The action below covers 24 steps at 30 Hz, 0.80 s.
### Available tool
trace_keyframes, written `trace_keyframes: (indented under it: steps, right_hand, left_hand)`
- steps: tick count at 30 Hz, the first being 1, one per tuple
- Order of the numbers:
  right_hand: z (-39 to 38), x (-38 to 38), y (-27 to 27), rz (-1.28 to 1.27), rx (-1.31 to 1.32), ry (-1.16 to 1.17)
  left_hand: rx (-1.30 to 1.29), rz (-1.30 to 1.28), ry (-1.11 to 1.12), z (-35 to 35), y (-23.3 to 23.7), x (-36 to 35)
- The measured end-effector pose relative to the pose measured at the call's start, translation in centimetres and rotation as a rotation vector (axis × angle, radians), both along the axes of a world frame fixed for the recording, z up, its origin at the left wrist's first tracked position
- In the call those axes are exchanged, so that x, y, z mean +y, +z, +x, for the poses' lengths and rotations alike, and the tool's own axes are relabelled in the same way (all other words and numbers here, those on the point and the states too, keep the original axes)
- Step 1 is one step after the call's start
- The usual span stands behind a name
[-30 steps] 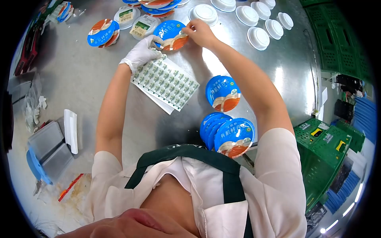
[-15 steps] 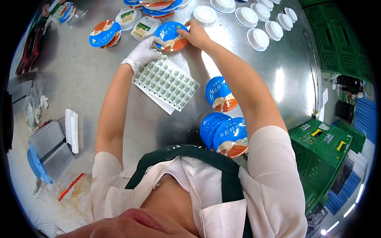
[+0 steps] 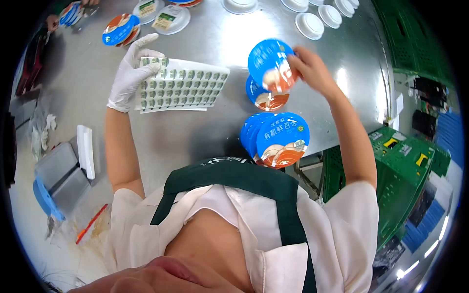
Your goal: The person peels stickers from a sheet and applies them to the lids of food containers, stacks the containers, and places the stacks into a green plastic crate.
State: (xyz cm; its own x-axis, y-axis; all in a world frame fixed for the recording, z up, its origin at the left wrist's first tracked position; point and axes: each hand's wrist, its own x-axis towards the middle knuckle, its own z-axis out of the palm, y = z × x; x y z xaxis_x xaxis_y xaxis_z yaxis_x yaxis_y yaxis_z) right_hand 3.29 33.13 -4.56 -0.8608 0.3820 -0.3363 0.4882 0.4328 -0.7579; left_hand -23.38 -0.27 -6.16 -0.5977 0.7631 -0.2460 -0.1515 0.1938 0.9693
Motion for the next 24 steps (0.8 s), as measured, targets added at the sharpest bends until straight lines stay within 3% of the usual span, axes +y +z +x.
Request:
trace_keyframes:
  steps: [2, 6, 8, 10, 12, 15, 17, 24]
  right_hand:
    - [2.7, -1.5, -1.2, 0.039, -0.152, -0.029]
    - [3.4, -2.3, -2.5, 0.237, -0.19, 0.158]
    - [0.8, -3.8, 0.3, 0.902, -0.187, 0.209]
    - [-2.6, -6.5, 2.3, 0.657, 0.167, 0.193]
    - [-6.0, -10.9, 4.4, 0.342, 0.367, 0.318]
    - [-9.8, -14.2, 4.0, 0.612, 0.574, 0.528]
    - [-11.3, -14.9, 3.4, 0.692, 0.567, 0.57]
    - [-13.5, -14.5, 1.4, 0.721, 0.6, 0.745]
  left_hand:
    - [-0.023, 0.025, 0.071, 1.2, 1.1, -0.1]
    - [-0.049, 0.03, 0.146, 2.7, 2.5, -0.3]
    - [-0.046, 0.029, 0.128, 3.3, 3.5, -0.3]
    - [-0.048, 0.018, 0.086, 3.6, 4.0, -0.2]
    - [-0.075, 0.046, 0.066, 4.1, 4.2, 0.1]
    - [-0.057, 0.099, 0.03, 4.6, 4.2, 0.6]
    - [-0.093, 0.099, 0.019, 4.6, 4.3, 0.2]
    - [-0.086, -0.008, 0.001, 2.6, 1.9, 0.5]
